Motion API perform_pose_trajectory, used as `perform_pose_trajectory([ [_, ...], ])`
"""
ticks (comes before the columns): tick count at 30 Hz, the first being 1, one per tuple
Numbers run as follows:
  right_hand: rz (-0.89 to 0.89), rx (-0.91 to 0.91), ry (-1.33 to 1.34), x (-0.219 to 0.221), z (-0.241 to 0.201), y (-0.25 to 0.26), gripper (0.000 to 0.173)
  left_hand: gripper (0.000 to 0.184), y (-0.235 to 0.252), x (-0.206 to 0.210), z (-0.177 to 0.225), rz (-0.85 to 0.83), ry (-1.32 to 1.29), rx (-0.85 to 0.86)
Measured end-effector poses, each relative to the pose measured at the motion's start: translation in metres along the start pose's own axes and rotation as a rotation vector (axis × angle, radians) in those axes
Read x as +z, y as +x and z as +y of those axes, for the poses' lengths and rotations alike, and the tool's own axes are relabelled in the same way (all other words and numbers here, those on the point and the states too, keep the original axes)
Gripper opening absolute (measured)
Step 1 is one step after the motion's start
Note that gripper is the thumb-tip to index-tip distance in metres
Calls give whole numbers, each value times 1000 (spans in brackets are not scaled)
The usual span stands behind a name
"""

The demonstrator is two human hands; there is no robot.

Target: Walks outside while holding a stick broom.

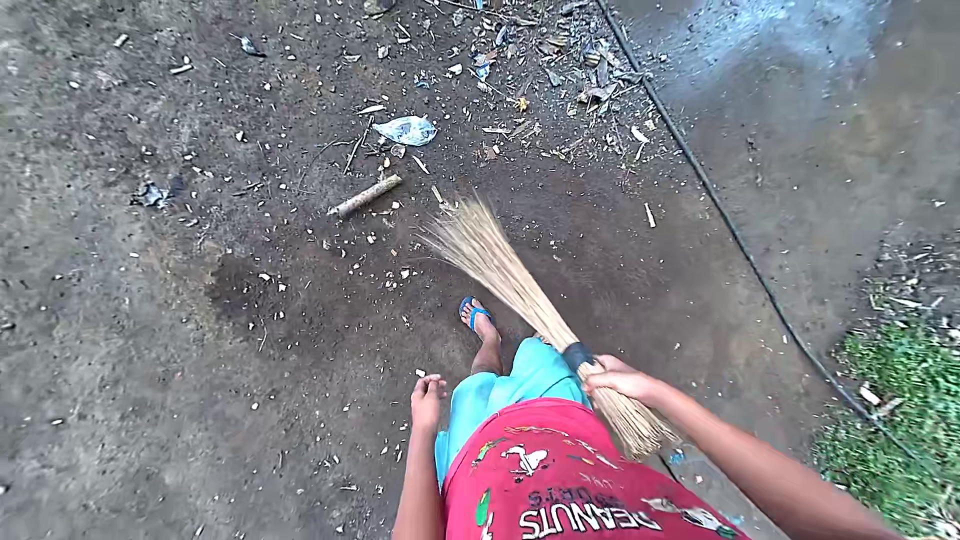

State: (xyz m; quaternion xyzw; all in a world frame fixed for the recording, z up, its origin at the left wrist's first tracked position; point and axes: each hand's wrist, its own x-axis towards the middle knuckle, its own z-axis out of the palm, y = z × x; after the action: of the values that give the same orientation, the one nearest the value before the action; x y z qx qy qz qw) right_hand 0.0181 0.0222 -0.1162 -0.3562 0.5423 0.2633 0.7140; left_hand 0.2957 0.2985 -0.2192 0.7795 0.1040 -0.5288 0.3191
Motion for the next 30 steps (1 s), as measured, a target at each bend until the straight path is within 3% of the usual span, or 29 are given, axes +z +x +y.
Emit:
perform_pose_trajectory([
  [4,344,209,-163,-55,38,-44,37,33,4,14,17,-40,-6,0],
  [8,518,413,-77,-72,35,1,42,32,-1,13,-10,-100,18,-7],
  [10,461,330,80,-53,3,30,25,33,-10,3,-23,-90,17,-49],
  [12,307,167,254,-24,-34,57,23,34,-20,-8,-36,-22,-11,-101],
  [15,7,43,242,58,-95,87,19,34,-28,-29,-56,72,-17,-176],
  [18,-162,-81,278,121,-129,127,18,36,-36,-39,-65,104,-3,-275],
  [20,-290,-151,398,128,-140,145,17,38,-36,-40,-55,138,-38,-276],
  [23,-456,-163,427,98,-129,123,29,39,-33,-37,-34,128,-83,-188],
  [25,-402,-235,329,68,-112,94,28,37,-23,-36,-18,85,-59,-102],
  [30,34,-204,187,11,-73,12,16,35,-7,-33,8,15,-5,-32],
])
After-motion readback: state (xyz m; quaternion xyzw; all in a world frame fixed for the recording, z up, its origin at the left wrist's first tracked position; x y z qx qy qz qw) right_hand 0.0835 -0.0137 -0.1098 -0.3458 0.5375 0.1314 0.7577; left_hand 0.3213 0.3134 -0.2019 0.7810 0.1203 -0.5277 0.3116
